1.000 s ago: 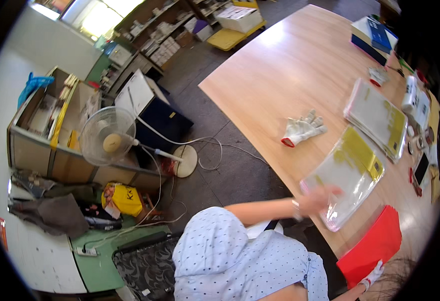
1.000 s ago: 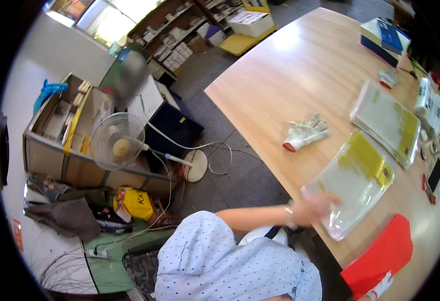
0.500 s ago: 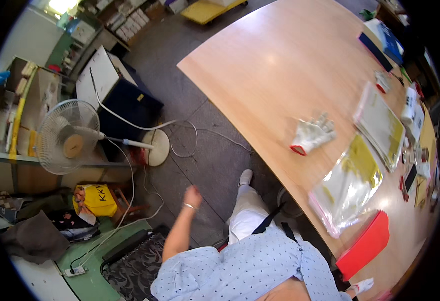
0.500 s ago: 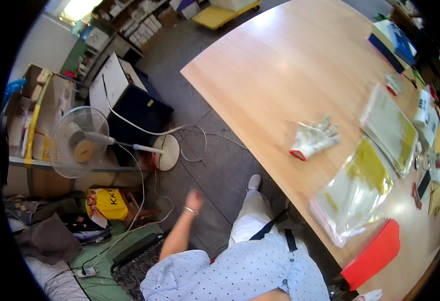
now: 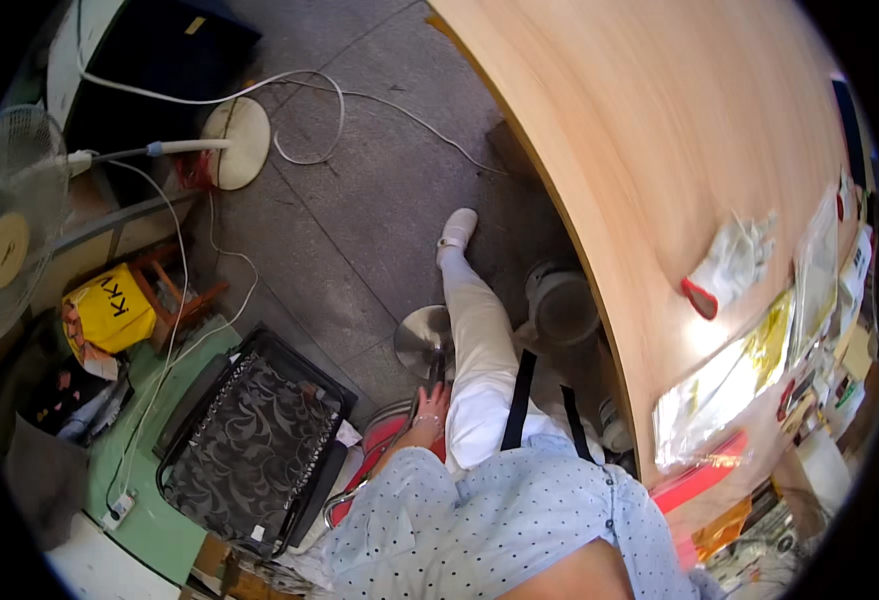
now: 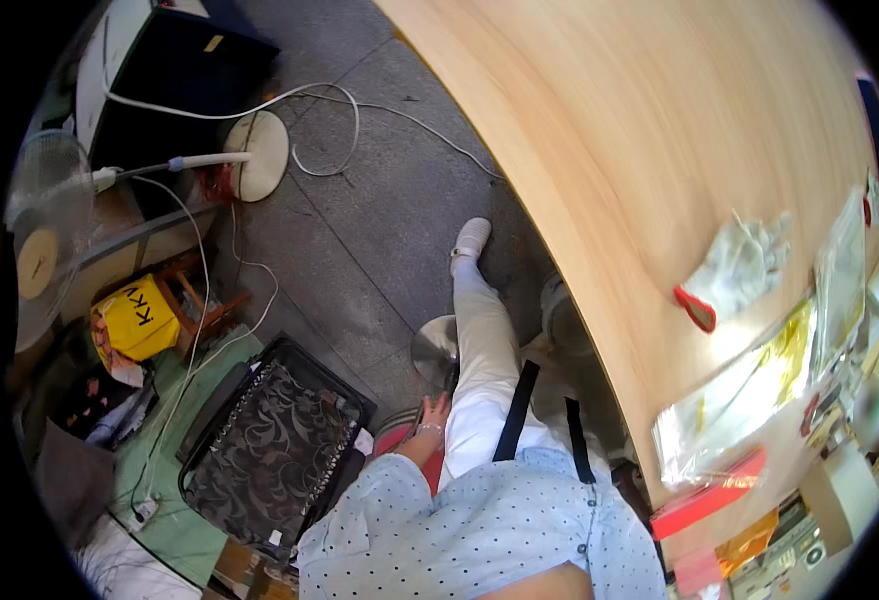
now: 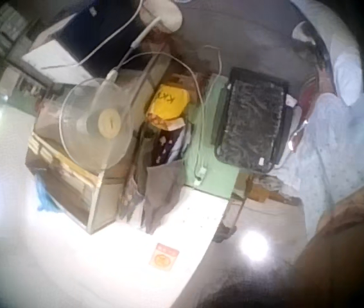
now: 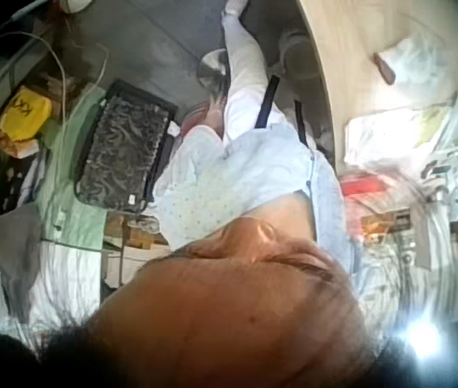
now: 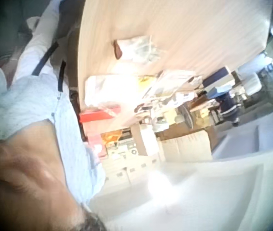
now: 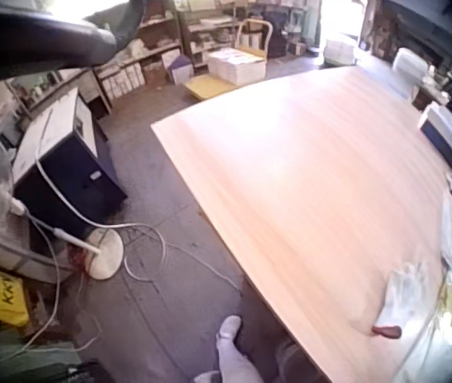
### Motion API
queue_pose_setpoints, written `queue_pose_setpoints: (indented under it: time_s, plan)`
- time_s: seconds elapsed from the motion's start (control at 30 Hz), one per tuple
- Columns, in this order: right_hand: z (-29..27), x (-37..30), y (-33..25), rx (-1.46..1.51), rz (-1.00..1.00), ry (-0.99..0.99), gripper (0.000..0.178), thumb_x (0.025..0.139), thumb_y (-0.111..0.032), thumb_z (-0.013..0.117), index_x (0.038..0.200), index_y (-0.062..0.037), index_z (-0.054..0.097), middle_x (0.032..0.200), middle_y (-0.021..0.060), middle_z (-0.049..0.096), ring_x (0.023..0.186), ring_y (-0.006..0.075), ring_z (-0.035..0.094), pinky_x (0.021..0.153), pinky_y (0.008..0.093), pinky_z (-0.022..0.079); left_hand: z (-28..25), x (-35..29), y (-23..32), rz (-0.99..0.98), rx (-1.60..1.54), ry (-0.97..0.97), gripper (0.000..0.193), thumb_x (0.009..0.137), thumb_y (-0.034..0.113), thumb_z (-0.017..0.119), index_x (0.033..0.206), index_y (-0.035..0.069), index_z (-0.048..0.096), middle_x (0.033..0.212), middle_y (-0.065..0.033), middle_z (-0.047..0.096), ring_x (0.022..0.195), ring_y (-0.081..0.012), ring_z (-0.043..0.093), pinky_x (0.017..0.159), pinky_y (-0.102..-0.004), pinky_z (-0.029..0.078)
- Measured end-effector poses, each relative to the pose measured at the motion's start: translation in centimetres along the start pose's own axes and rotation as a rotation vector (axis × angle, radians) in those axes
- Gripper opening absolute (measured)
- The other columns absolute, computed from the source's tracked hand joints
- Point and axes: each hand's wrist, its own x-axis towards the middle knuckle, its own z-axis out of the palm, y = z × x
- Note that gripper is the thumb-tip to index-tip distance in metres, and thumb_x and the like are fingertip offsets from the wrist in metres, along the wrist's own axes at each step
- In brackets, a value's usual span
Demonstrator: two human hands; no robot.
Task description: The person places red sheets of paper into clear plastic sleeves one at a time. They smooth each sheet inside the sleeve and stack the completed packages on the table. The person wears white gloves throughout the task.
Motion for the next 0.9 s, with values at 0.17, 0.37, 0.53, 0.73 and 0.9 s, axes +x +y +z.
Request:
queue_pose_setpoints:
  time_s: [0.17, 0.37, 0.53, 0.73, 0.9]
  plan:
    - [-1.9, 0.4, 3.6, 0.022, 0.039, 0.058, 0.032, 0.085, -0.029, 0.051, 0.102, -0.0025, 0.054, 0.092, 0.0135, 0.052, 0.084, 0.0234, 0.050, 0.073, 0.0333, 0.041, 0.4, 3.1, 0.2, -0.072, -0.454, -0.295, 0.072, 0.075, 0.037, 0.065, 0.136, 0.012, 0.036, 0.138, -0.0157, 0.037, 0.127, -0.0384, 0.034, 0.099, -0.0523, 0.032]
    - [-7.0, -4.5, 11.8, 0.010, 0.194, 0.159, 0.025, 0.084, -0.025, 0.051, 0.097, -0.0038, 0.055, 0.084, 0.0118, 0.052, 0.077, 0.0213, 0.049, 0.069, 0.0317, 0.041, -0.3, 4.5, -4.9, -0.099, -0.475, -0.489, 0.073, 0.074, 0.041, 0.065, 0.134, 0.008, 0.038, 0.131, -0.0204, 0.046, 0.119, -0.0394, 0.046, 0.098, -0.0401, 0.040]
    - [-8.9, -7.4, 18.3, 0.017, 0.286, 0.246, 0.019, 0.084, -0.021, 0.050, 0.093, -0.0049, 0.056, 0.078, 0.0105, 0.051, 0.072, 0.0196, 0.049, 0.065, 0.0304, 0.041, -4.0, 3.9, -11.3, -0.166, -0.424, -0.284, 0.096, 0.045, 0.034, 0.088, 0.125, 0.003, 0.043, 0.127, -0.0221, 0.047, 0.119, -0.0369, 0.045, 0.098, -0.0413, 0.042]
    - [-11.9, -14.0, 30.1, -0.190, 0.281, 0.398, 0.014, 0.084, -0.017, 0.049, 0.088, -0.0061, 0.057, 0.070, 0.0088, 0.051, 0.066, 0.0175, 0.049, 0.060, 0.0289, 0.041, 1.4, 6.8, -20.9, -0.089, -0.391, -0.195, 0.062, 0.063, 0.033, 0.076, 0.113, 0.004, 0.053, 0.112, -0.0239, 0.056, 0.105, -0.0359, 0.055, 0.089, -0.0417, 0.046]
    - [-0.9, -21.8, 34.0, 0.920, 0.605, -0.377, 0.018, 0.085, -0.013, 0.047, 0.068, -0.0178, 0.047, 0.056, 0.0012, 0.043, 0.042, 0.0174, 0.041, 0.035, 0.0357, 0.032, -3.9, 5.7, -24.0, -0.060, -0.110, -0.250, 0.040, 0.069, 0.023, 0.069, 0.102, 0.004, 0.058, 0.101, -0.0228, 0.060, 0.095, -0.0335, 0.059, 0.080, -0.0402, 0.048]
